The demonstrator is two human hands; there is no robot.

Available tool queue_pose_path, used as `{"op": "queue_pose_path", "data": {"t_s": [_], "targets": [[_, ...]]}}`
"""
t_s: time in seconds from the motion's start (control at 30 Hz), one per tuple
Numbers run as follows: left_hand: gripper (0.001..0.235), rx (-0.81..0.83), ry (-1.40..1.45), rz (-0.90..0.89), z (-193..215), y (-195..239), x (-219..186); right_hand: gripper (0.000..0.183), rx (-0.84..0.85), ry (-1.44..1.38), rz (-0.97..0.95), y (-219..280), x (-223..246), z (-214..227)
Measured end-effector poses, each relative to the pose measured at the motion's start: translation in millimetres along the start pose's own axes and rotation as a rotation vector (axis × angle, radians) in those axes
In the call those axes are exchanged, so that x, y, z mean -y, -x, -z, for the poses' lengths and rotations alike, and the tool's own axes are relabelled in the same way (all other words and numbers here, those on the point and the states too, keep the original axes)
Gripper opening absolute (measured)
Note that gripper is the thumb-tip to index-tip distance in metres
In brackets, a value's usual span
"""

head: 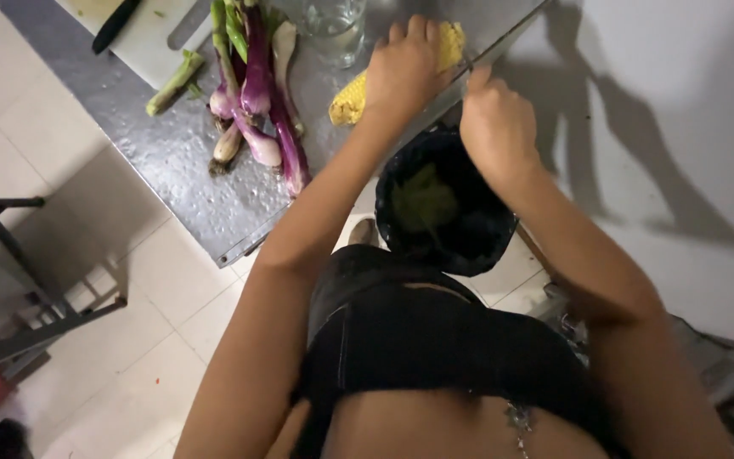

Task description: The person peels the husk and silk from a corn cob by hand over a trash can, uses a knife to scrape off a dark spot, and rinses the cob in a sink.

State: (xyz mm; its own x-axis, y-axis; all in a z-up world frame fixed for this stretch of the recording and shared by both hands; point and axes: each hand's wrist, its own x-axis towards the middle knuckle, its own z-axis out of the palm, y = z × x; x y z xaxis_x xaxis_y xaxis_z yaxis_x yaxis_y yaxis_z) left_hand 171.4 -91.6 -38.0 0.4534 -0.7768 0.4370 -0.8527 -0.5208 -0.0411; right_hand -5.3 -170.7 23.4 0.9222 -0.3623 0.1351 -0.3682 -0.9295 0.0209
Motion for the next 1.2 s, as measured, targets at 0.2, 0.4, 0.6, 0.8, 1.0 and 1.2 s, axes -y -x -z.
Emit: {"op": "queue_pose_path", "data": {"t_s": [0.2,0.4,0.6,0.8,1.0,1.2], "targets": [[0.095,0.087,-0.061,0.012,-5.9,-3.6,3.9,0.028,0.006,0.053,0.053,-29.1,-11.0,-0.8],[0.071,0.153,0.163,0.073,1.5,-3.7,5.1,0.016,0.032,-0.034,0.050,-3.4,-14.9,5.8],[0.067,0.220,0.203,0.059,12.9,-7.8,0.0,0.011,0.058,-0.026,-0.028,-1.6,-6.4,3.6],[0.066,0.104,0.223,-0.044,5.4,-13.3,14.2,0.035,-0.051,0.281,0.261,-15.9,-63.1,-0.6],[0.063,0.039,0.192,-0.071,27.4,-9.6,15.1,0.033,-0.177,0.379,0.355,-18.2,-93.7,-16.8],[0.062,0.081,0.137,0.005,-2.3,-4.0,6.0,0.029,-0.201,0.411,0.280,-17.0,-75.4,-14.3]]}}
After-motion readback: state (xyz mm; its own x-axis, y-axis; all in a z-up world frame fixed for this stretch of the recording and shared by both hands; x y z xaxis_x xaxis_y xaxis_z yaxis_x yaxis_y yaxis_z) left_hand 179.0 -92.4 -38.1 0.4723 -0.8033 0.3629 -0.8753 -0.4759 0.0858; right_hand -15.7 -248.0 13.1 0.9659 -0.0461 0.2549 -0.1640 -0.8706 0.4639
